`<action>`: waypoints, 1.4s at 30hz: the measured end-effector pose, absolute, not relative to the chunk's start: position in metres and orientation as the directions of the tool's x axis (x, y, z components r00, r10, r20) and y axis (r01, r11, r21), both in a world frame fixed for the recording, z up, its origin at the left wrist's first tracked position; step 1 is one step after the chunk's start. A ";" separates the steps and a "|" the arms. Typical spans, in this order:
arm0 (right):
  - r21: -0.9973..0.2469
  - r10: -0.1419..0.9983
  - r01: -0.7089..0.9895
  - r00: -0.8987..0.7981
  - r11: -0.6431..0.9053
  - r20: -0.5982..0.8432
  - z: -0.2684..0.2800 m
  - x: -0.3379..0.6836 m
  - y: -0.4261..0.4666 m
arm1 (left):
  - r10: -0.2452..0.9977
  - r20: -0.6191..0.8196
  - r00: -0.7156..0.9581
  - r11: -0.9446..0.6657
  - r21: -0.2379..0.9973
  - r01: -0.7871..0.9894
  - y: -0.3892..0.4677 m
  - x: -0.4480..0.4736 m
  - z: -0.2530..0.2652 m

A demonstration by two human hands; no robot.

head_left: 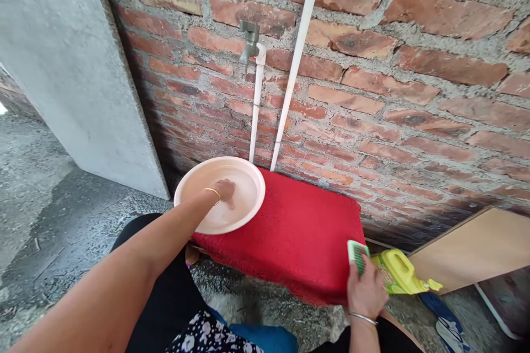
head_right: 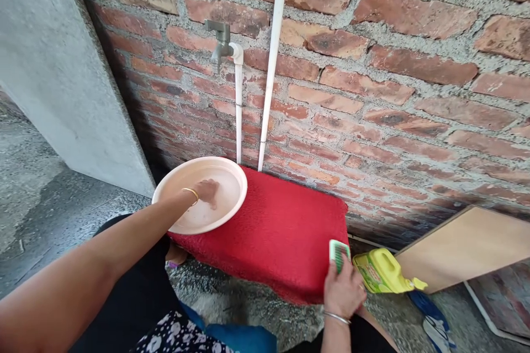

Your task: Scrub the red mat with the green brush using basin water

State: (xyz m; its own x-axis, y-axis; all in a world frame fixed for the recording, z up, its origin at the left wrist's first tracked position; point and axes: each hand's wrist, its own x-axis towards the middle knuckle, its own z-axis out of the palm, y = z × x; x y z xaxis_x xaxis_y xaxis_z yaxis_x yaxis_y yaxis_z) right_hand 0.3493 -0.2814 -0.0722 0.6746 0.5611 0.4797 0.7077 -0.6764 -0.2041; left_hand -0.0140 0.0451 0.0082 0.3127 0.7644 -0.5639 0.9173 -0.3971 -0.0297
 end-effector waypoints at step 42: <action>-0.195 0.782 0.905 0.426 -0.379 0.455 -0.080 0.273 -0.180 | 0.784 -0.491 0.380 -0.351 0.155 0.924 0.042 -0.029 0.000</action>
State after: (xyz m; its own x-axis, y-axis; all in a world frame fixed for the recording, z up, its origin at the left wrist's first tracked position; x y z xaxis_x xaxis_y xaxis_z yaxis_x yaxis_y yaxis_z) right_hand 0.2726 -0.1800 -0.0804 0.4256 0.7823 0.4547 0.9047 -0.3786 -0.1953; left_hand -0.0293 0.0421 -0.0004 0.3800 0.7839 -0.4911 0.9236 -0.3505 0.1551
